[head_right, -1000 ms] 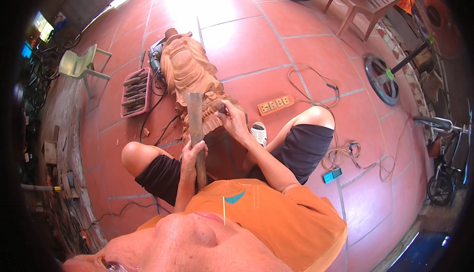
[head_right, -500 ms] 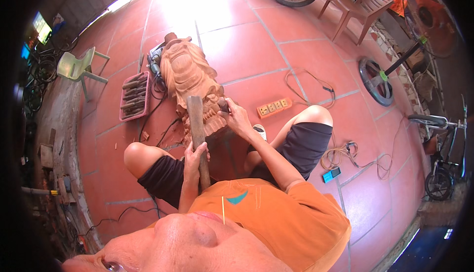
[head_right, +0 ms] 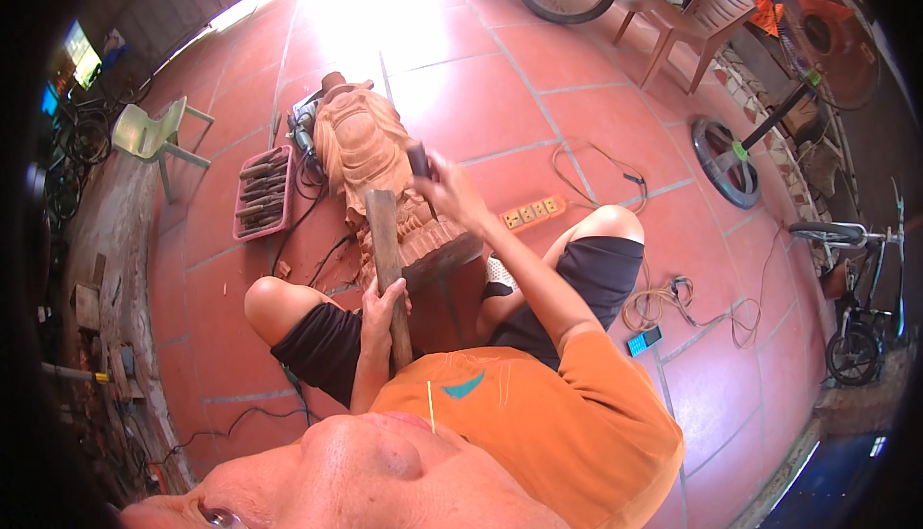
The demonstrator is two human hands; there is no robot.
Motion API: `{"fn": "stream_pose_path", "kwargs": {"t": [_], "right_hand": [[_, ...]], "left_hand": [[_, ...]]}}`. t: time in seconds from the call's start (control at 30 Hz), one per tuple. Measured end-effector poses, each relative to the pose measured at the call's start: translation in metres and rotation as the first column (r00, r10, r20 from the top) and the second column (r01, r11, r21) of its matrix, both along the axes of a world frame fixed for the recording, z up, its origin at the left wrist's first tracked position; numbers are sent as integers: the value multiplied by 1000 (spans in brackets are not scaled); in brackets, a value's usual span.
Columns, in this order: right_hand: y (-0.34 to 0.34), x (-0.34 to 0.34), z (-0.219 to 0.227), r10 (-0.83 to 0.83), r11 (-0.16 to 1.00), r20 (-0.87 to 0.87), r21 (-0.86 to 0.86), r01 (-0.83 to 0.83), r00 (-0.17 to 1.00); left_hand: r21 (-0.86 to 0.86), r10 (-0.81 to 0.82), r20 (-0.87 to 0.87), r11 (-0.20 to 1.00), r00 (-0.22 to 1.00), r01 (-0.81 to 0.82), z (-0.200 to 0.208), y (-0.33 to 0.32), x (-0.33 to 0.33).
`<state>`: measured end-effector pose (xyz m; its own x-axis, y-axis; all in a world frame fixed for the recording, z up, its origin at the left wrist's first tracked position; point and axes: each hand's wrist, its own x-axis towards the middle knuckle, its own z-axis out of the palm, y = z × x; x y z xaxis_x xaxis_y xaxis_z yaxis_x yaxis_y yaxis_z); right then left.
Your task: The person is carving a wooden sculpture using a chisel and mallet. They repeatedly strike the chisel with the mallet to shape the wood, focusing on detailed areas of the sculpture.
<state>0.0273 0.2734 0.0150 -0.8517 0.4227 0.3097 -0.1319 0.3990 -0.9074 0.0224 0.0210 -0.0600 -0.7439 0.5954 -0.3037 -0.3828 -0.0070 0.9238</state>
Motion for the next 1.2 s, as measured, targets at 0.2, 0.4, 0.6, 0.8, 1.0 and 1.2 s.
{"fn": "stream_pose_path", "kwargs": {"t": [0.2,0.4,0.6,0.8,1.0,1.2], "right_hand": [[55,-58,167,14,997,-282,81,10,959],[43,-48,210,198,978,-237,112,-175,951],[96,-2,133,147,979,36,140,-151,988],[222,69,74,137,945,469,202,-257,873],[205,135,-36,166,958,538,-286,-6,826],[65,186,-58,199,753,164,-656,-44,966]], "left_hand": [[-2,-7,-1,1000,1000,7,-1,0,1],[-14,-4,3,1000,1000,4,-5,-1,-1],[-6,-13,0,1000,1000,13,-6,1,0],[-25,-28,-5,999,1000,28,-4,4,1],[-38,-20,-19,999,1000,19,-1,2,3],[-57,-3,-21,998,1000,1,-5,-8,1]]}}
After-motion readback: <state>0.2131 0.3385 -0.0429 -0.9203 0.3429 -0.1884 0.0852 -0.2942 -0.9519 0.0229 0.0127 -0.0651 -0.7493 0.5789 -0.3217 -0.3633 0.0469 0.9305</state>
